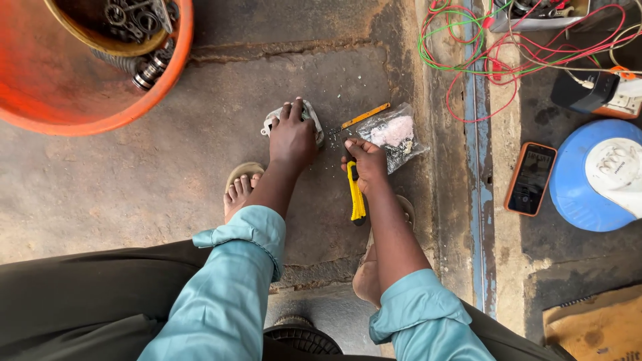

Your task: Scraping off an old gasket from a motorcycle cylinder block using a utility knife.

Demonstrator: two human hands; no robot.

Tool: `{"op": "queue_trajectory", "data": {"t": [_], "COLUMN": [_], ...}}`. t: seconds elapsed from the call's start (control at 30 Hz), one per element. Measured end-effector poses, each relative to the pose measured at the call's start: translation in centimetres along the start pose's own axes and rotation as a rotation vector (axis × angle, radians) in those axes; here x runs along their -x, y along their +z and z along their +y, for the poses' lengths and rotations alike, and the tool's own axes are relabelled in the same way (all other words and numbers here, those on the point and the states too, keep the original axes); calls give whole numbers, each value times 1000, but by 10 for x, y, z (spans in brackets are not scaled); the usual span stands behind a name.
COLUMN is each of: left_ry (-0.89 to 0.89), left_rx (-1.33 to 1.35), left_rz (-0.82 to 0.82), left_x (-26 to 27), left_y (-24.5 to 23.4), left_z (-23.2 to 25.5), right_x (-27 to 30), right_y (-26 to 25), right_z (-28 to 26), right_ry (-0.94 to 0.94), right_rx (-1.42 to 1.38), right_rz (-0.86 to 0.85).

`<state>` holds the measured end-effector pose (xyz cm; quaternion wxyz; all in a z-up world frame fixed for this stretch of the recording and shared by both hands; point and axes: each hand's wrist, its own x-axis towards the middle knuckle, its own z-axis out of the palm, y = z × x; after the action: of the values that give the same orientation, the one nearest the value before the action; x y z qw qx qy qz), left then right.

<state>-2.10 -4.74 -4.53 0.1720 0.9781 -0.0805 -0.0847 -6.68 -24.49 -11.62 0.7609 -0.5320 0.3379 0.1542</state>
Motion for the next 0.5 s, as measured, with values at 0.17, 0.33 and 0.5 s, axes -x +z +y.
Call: {"op": "queue_trajectory", "data": {"t": [0.17,0.33,0.5], "left_ry": [11,47,76], "left_rx": [-134,-152,-226], "left_rz": [-3,59,55], "left_x": [-4,-6,-8], "left_y": [-2,8,-8], "left_z": [9,7,11], "right_x": [12,12,13], "right_y": [12,11,12], "right_z": [-11,-10,-9], "right_ry": [45,51,67], "right_rx": [29,34,36], "right_rz": [51,33,44]}}
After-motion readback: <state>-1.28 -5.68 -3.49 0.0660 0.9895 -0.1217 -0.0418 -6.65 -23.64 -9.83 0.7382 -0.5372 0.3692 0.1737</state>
